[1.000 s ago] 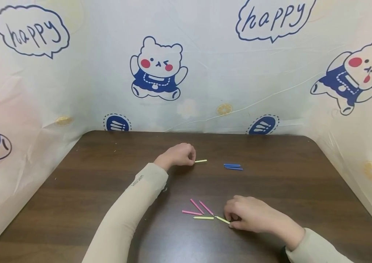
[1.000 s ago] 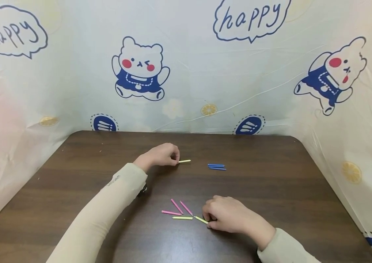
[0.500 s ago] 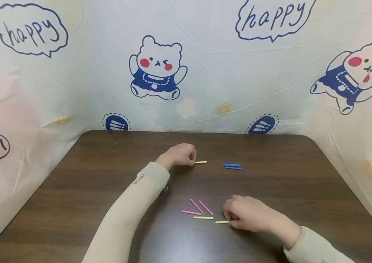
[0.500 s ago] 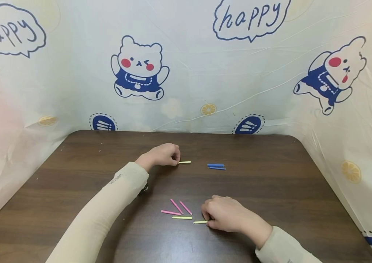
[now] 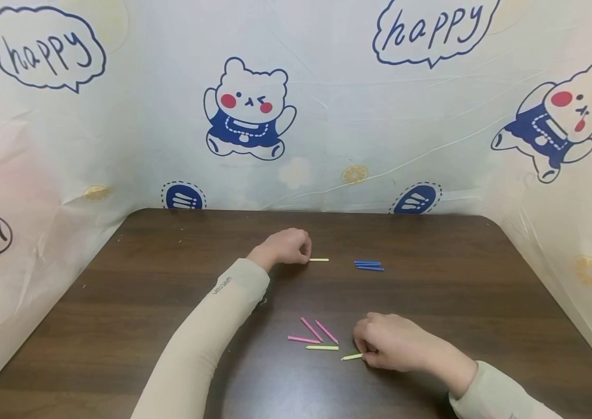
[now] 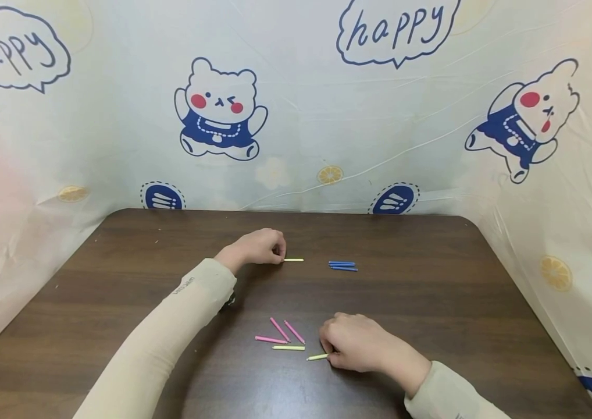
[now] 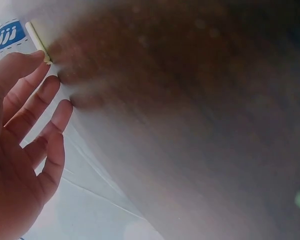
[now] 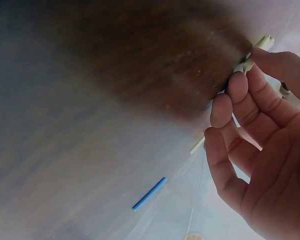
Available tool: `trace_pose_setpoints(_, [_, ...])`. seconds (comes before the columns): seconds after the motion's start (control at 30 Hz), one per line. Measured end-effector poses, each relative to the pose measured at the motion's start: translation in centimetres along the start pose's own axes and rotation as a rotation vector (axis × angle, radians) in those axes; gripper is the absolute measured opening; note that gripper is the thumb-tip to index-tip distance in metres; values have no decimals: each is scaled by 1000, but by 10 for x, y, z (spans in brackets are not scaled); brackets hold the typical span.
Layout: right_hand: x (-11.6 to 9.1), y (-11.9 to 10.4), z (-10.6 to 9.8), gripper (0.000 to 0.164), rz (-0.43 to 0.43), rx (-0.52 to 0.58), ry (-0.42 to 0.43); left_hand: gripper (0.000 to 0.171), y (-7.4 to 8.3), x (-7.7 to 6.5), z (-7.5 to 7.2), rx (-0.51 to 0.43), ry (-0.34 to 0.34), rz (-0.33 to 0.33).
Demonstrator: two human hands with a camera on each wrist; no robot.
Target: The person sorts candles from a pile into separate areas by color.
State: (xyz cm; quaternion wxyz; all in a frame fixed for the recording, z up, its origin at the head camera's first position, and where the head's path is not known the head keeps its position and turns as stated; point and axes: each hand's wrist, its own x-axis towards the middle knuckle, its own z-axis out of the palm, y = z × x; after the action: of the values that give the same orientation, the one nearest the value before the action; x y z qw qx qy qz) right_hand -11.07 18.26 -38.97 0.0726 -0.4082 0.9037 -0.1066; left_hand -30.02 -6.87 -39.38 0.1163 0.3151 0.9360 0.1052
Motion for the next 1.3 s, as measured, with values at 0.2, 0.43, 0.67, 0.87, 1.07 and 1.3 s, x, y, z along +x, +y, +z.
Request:
trace_pose_setpoints(0.2, [-1,0,-1,26,15,15,-4,12,-5,-6,-4,-33,25,0])
trace_pose_setpoints(0.43, [-5,3,-3,26,20,54,2,9,-17,-30,-8,-57,52,-10])
trace_pose_setpoints(0.67, [-14,11,-8,25,64,99,2,10,-18,-54,-19,-67,102,0])
trace_pose_setpoints(0.87, [-19,17,-9,24,85,123,12,12,-9,-64,-27,-26,133,39])
trace_pose_setpoints(1.07, [-22,21,-12,23,95,111,21,13,5,-76,-31,4,162,88])
trace_pose_setpoints(1.3, [-24,25,-15,20,115,115,32,12,21,-94,-30,20,184,174])
